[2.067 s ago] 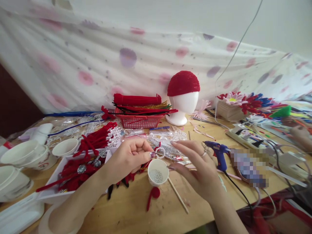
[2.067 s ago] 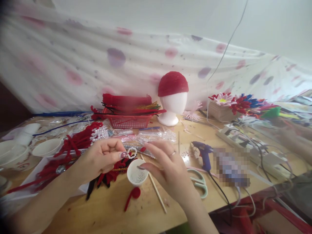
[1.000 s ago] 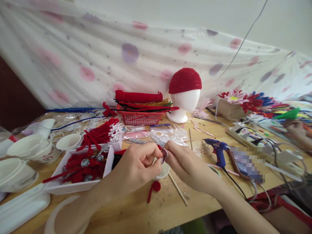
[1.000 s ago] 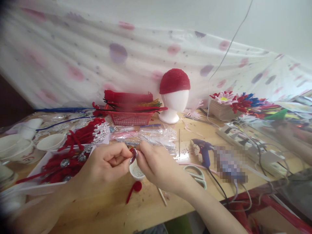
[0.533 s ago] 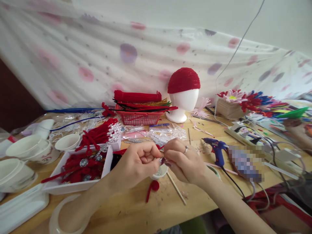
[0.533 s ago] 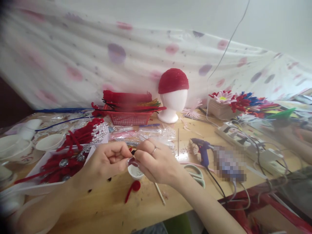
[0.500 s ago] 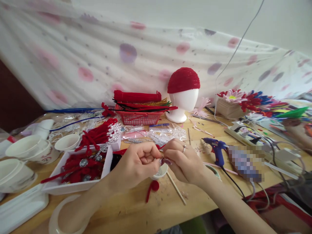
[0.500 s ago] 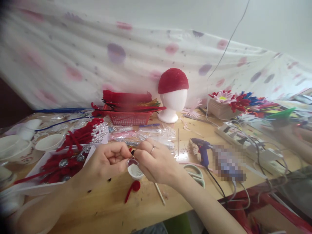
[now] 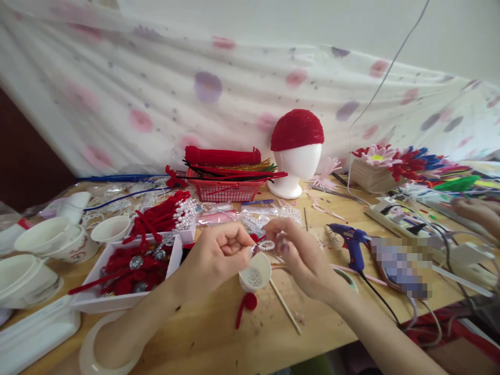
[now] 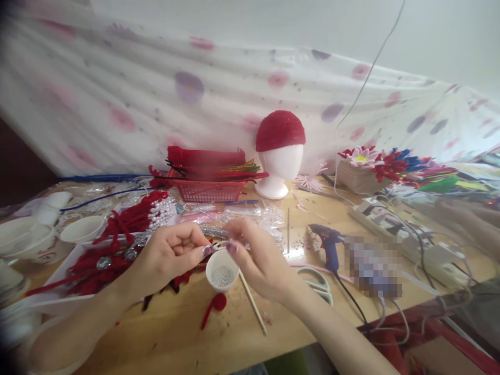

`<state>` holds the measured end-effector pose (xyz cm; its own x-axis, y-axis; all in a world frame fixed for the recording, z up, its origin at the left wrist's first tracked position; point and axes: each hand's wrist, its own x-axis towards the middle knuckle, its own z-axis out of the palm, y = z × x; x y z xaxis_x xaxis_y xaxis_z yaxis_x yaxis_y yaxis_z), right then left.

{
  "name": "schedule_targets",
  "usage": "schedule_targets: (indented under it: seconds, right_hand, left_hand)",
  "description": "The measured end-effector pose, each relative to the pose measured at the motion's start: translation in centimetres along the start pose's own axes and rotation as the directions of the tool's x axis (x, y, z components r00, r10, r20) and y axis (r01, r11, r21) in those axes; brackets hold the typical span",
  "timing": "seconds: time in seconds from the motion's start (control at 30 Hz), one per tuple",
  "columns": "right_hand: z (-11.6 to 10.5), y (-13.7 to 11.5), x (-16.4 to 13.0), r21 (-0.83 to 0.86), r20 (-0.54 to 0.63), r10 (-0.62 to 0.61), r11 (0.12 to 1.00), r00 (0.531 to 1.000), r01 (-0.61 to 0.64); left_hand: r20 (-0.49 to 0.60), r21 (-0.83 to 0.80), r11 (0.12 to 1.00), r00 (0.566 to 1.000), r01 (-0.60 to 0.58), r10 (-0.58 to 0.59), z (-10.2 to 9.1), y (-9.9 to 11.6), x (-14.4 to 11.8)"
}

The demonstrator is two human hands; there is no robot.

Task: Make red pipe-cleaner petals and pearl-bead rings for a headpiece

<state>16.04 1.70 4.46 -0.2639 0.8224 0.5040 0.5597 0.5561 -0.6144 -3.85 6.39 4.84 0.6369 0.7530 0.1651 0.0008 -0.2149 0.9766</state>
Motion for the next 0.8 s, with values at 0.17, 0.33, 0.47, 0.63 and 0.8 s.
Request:
schedule_targets:
  seconds: [0.17, 0.33, 0.47, 0.63, 0.8]
  right_hand:
    - [0.9, 0.6, -0.1, -0.255, 0.014, -0.429, 0.872, 0.903, 0.418]
    - [1.6, -0.3, 0.5, -0.119, 0.016, -0.153, 0.981, 0.988, 0.154]
    - [1.5, -0.6, 0.8, 0.285, 0.34, 0.372, 0.834, 0.864, -0.472]
    - [0.7, 0.5, 0.0, 0.241, 0.082, 0.174, 0.952, 0.981, -0.189]
    - [1.0, 1.4, -0.1, -0.174, -0.009, -0.418, 0.895, 0.908, 0.41]
  left_hand:
    - [0.095, -0.2, 0.97, 0.988, 0.137, -0.119, 0.3, 0.4, 0.1]
    - [0.036, 0.064, 0.998, 0.999, 0.002, -0.004, 0.6, 0.2, -0.3]
    - [0.09, 0.448, 0.83, 0.94, -0.333, 0.329, 0.6, -0.6, -0.5]
    - [0.033, 0.199, 0.977, 0.997, -0.075, 0.07, 0.6, -0.3, -0.6]
    - [0.058, -0.076, 0.992, 0.994, 0.098, -0.093, 0.5, 0.4, -0.2]
